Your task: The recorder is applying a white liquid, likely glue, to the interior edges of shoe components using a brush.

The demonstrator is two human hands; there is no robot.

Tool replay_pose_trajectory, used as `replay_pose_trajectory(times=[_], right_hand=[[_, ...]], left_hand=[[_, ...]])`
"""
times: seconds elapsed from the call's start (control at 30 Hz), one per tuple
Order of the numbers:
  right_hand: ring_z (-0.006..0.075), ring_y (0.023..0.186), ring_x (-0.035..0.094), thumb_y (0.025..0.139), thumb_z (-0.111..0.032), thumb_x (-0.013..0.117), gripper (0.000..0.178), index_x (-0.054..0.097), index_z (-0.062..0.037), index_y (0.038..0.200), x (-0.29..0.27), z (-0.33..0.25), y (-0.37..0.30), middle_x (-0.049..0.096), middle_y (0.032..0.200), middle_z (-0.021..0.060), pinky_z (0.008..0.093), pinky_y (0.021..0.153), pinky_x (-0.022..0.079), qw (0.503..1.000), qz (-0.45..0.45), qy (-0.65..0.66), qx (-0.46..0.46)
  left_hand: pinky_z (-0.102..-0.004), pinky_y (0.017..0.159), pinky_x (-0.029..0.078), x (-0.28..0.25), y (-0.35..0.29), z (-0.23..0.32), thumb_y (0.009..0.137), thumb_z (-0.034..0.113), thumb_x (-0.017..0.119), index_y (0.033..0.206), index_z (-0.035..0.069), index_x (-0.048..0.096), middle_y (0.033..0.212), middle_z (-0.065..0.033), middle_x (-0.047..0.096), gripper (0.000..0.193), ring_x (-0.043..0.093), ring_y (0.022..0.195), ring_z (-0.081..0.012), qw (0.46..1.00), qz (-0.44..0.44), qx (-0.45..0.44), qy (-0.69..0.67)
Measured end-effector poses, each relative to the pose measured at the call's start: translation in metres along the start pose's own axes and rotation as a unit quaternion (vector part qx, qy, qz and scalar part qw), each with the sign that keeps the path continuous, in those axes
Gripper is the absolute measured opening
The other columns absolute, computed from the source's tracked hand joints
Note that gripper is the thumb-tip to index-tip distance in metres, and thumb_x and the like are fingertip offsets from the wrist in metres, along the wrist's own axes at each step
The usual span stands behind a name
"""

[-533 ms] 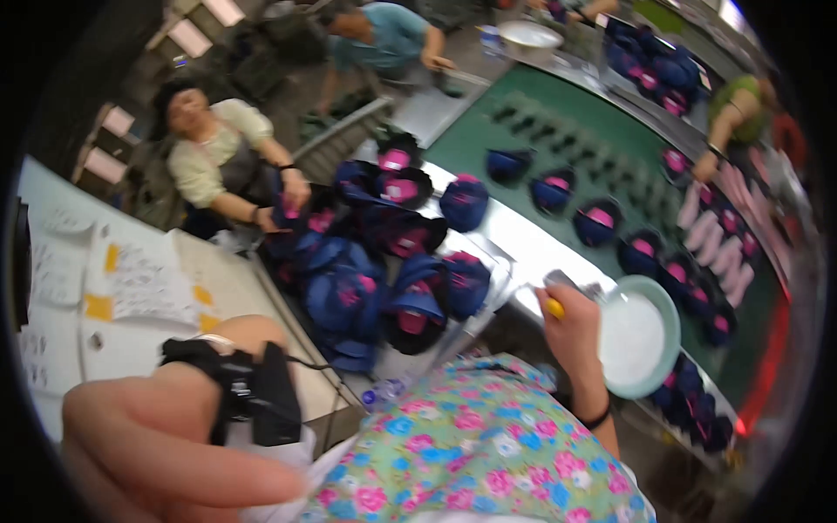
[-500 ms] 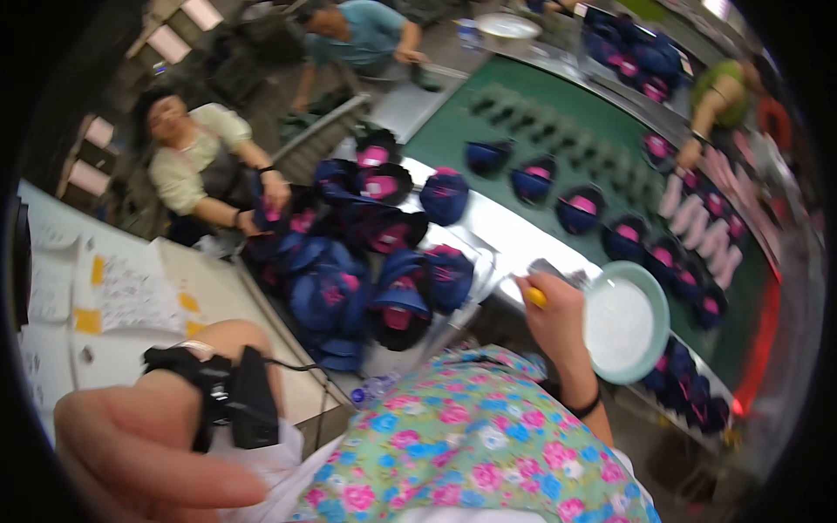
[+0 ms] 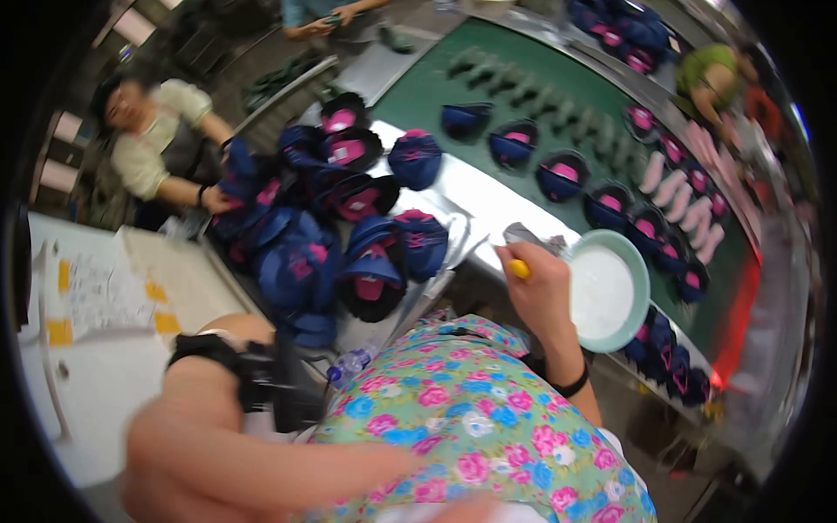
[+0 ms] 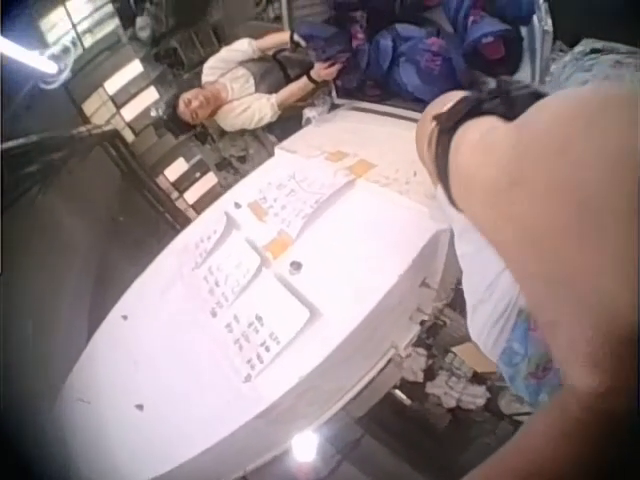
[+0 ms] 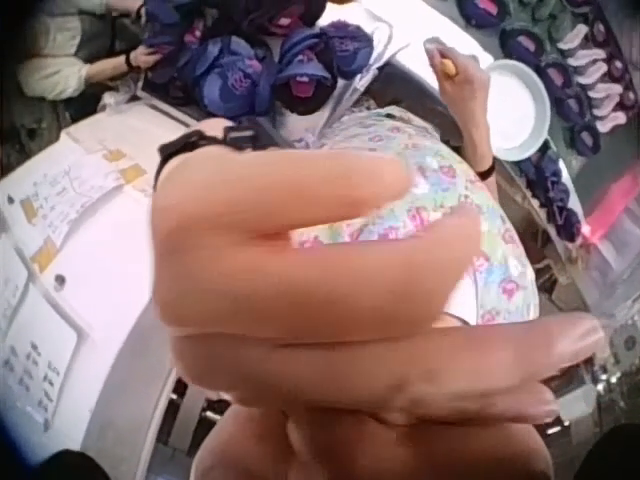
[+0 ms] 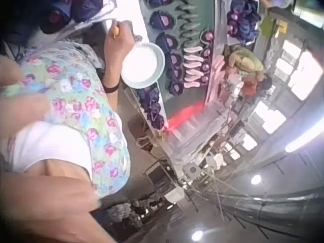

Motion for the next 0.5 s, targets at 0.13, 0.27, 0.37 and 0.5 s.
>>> replay_pose_trajectory(times=[0.13,0.27,0.37,0.5], right_hand=[[0.0262,0.065,0.065,0.09,-0.011,0.072,0.012,0.068,0.0012,0.09,-0.001,0.006,-0.001,0.066,0.074,0.0151,0.0337,0.06,0.049,1.0,-0.009,-0.026,0.012],[0.0357,0.068,0.064,0.09,-0.015,0.072,0.015,0.068,-0.0008,0.087,0.005,0.006,0.003,0.065,0.076,0.017,0.0406,0.061,0.049,0.999,-0.02,-0.019,0.027],[0.0337,0.066,0.064,0.09,-0.012,0.073,0.014,0.068,0.0006,0.087,0.01,0.005,0.007,0.065,0.075,0.0169,0.0381,0.06,0.049,0.998,-0.028,-0.009,0.061],[0.0338,0.065,0.064,0.09,-0.008,0.072,0.01,0.068,0.0005,0.086,0.013,0.015,0.012,0.065,0.075,0.0175,0.0367,0.059,0.049,0.994,-0.03,0.011,0.1]], left_hand=[[-0.0264,0.062,0.05,0.0,0.002,-0.013,0.083,0.002,0.067,0.093,0.003,0.072,0.091,-0.0077,0.07,0.012,0.063,0.073,-0.0147,1.0,-0.018,-0.005,0.001],[-0.0265,0.062,0.051,0.009,-0.003,-0.023,0.084,0.001,0.066,0.093,0.003,0.072,0.091,-0.0078,0.07,0.011,0.063,0.074,-0.0145,1.0,-0.022,-0.011,-0.001],[-0.0267,0.063,0.051,0.02,-0.01,-0.028,0.084,0.001,0.066,0.093,0.003,0.072,0.09,-0.0079,0.07,0.011,0.064,0.074,-0.0143,1.0,0.0,-0.011,-0.021],[-0.0268,0.064,0.051,0.026,-0.013,-0.049,0.085,0.001,0.065,0.093,0.002,0.072,0.09,-0.008,0.07,0.011,0.064,0.074,-0.014,0.999,0.031,-0.004,-0.043]])
Point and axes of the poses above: each hand's wrist, its own y-axis towards the middle knuckle, its own x-axis out of the palm, z = x × y, the point moved 3 cm from there along y, towards the middle knuckle
